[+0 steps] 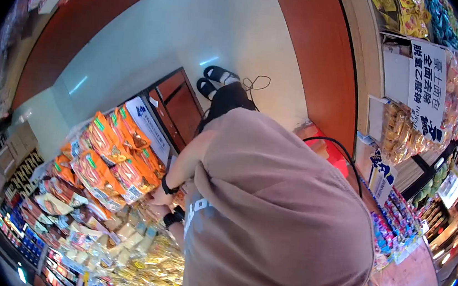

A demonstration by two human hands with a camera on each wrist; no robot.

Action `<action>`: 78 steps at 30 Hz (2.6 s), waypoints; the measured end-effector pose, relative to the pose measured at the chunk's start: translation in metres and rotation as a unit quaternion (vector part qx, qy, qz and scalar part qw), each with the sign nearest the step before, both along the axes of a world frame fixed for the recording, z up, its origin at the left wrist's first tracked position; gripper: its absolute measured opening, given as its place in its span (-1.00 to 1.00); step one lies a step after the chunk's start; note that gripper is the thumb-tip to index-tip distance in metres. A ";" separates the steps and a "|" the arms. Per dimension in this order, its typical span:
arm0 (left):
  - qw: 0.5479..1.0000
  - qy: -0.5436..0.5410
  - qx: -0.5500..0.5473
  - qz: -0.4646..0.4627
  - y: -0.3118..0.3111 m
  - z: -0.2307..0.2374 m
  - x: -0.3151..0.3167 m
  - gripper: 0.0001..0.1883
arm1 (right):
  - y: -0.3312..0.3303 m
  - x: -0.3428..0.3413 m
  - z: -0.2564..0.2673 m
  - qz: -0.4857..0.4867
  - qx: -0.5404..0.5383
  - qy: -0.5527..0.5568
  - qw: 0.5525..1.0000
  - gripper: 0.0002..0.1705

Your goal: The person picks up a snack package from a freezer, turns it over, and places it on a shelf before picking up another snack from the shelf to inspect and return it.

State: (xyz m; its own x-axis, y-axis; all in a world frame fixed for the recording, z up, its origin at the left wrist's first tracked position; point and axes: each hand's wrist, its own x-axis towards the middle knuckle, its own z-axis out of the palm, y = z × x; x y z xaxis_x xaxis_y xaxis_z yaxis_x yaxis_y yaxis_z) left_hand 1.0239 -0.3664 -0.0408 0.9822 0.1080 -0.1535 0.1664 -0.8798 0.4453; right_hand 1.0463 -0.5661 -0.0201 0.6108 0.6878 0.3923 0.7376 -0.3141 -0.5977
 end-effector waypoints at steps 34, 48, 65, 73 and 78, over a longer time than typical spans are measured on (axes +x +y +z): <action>0.893 -0.283 -0.140 0.320 -0.109 0.060 -0.225 -0.87 | -0.105 -0.128 0.050 0.342 -0.012 0.359 0.869 -0.66; 0.794 -0.359 -0.172 0.460 -0.082 0.070 -0.409 -0.89 | -0.046 -0.203 0.054 0.229 -0.088 0.478 0.843 -0.82; 0.631 -0.440 -0.104 0.631 -0.057 0.087 -0.554 -0.88 | 0.161 -0.327 0.068 0.512 -0.171 0.413 0.733 -0.83; 0.596 -0.399 -0.113 0.688 -0.025 0.081 -0.594 -0.85 | 0.219 -0.348 0.060 0.487 -0.238 0.463 0.701 -0.81; 0.598 -0.387 -0.102 0.695 0.049 0.100 -0.619 -0.86 | 0.316 -0.398 0.079 0.545 -0.236 0.380 0.709 -0.79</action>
State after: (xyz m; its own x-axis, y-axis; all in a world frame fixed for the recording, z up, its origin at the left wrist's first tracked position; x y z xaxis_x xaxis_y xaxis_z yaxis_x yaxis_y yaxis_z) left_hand 0.4052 -0.3174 0.0597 -0.2479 0.9586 0.1400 0.3489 -0.0465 0.9360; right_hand 0.6478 -0.2504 0.0593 -0.4736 0.8586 -0.1960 0.2164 -0.1023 -0.9709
